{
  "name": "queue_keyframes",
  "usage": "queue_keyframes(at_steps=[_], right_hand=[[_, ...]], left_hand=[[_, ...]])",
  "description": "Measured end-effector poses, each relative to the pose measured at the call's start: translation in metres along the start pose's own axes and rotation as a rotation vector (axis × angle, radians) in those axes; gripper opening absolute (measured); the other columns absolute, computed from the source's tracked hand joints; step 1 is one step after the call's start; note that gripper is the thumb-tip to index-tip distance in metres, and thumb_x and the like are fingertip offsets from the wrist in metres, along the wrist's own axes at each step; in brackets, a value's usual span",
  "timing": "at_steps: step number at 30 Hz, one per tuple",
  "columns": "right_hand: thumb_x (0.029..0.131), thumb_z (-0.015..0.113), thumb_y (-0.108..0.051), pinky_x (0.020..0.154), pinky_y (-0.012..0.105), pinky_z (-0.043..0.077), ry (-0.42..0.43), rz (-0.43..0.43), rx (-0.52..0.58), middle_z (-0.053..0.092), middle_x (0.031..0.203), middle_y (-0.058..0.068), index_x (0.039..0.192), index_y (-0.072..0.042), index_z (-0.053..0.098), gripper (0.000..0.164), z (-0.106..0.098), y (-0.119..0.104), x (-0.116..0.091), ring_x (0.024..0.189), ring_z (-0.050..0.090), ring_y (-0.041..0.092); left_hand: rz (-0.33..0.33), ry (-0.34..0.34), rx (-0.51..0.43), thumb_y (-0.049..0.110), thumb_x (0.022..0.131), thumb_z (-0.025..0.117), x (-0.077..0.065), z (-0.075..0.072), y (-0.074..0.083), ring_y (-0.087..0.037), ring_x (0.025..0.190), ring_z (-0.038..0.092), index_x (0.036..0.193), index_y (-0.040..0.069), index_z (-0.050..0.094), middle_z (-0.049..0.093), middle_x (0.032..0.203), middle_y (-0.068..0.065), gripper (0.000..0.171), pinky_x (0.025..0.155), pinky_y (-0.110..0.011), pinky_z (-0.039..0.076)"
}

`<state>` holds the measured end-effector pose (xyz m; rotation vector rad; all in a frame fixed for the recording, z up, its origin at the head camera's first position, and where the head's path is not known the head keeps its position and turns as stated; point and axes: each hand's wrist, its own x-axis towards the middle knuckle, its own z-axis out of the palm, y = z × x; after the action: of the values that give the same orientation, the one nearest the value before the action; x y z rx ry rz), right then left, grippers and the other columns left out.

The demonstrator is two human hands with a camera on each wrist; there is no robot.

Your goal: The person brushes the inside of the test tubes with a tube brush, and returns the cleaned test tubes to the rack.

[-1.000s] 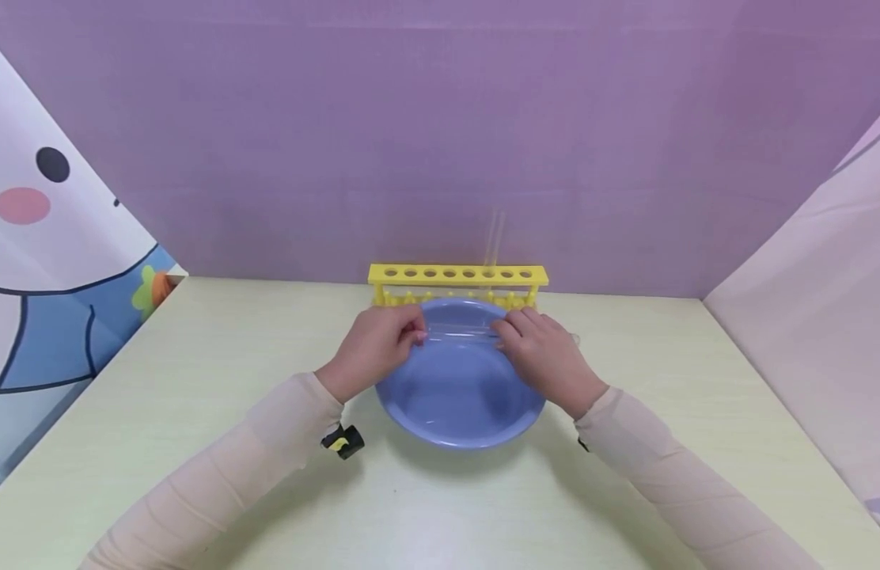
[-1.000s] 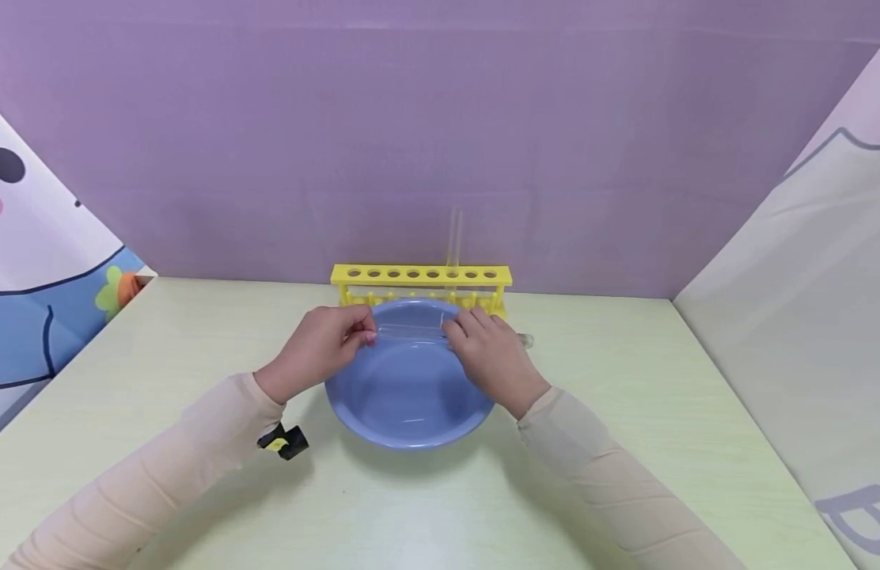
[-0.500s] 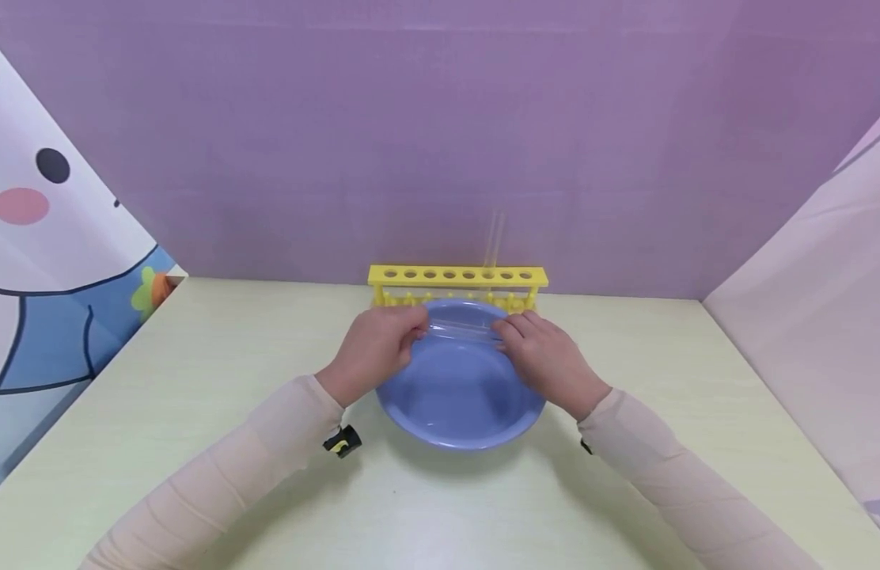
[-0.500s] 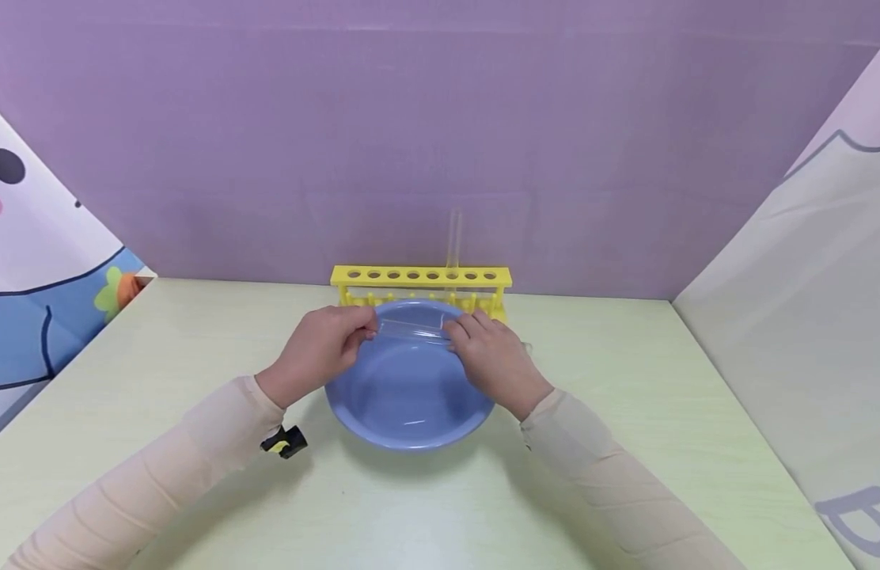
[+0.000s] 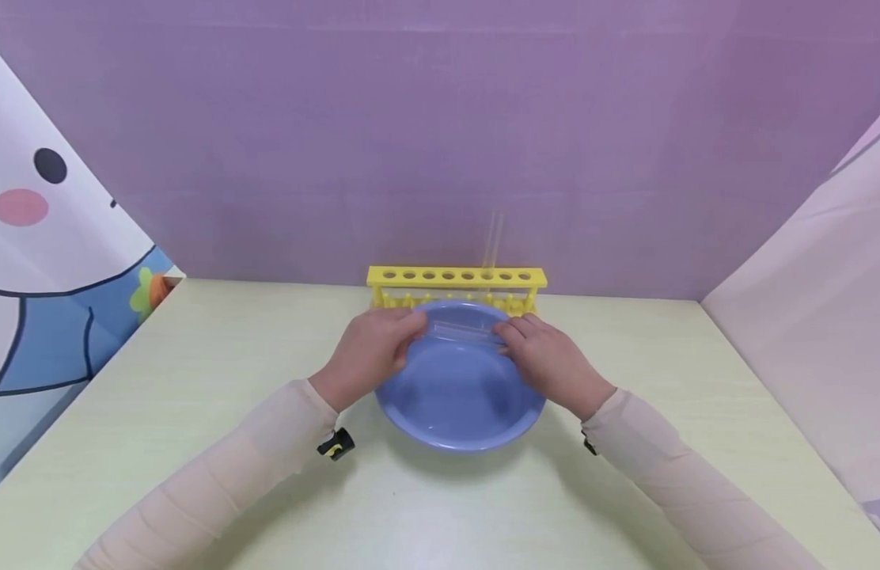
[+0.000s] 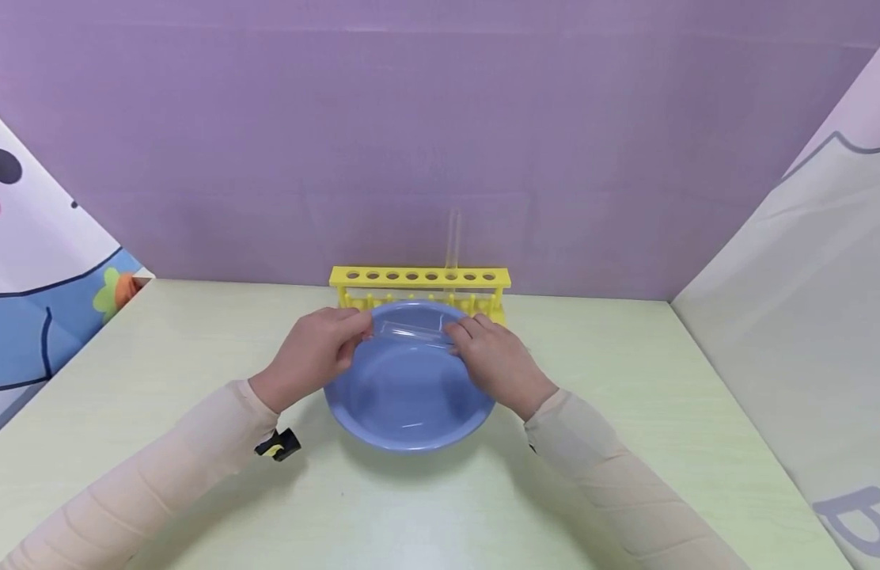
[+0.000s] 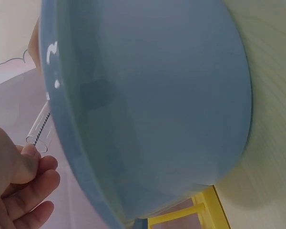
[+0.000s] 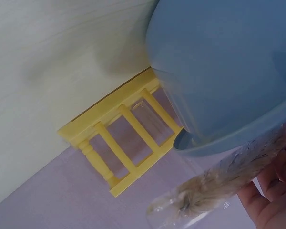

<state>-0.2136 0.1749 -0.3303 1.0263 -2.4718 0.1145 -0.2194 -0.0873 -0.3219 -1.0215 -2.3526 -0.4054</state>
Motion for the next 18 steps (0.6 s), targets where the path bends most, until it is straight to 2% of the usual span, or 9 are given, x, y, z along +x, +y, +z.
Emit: queue_keyframes(at_steps=[10,18], right_hand=[[0.084,0.069,-0.009,0.078,0.036,0.052,-0.067,0.006,0.058,0.064,0.099,0.009,0.109,0.000,0.061,0.027,-0.0044,0.0019,-0.0012,0.093,0.059,0.025],[0.081,0.072,-0.008,0.078,0.034,0.053,-0.093,-0.043,0.088,0.064,0.101,0.007,0.111,-0.001,0.061,0.032,-0.0063,0.0051,-0.0032,0.092,0.060,0.021]], left_hand=[[0.055,0.038,0.018,-0.013,0.071,0.060,-0.0033,-0.0027,-0.0011,-0.015,0.060,0.051,0.078,0.012,0.048,0.056,0.070,0.001,0.028,0.057,-0.027,0.042],[0.102,0.082,0.072,-0.013,0.069,0.058,-0.0098,-0.0058,-0.0026,-0.017,0.064,0.053,0.080,0.011,0.050,0.057,0.072,0.000,0.027,0.058,-0.027,0.043]])
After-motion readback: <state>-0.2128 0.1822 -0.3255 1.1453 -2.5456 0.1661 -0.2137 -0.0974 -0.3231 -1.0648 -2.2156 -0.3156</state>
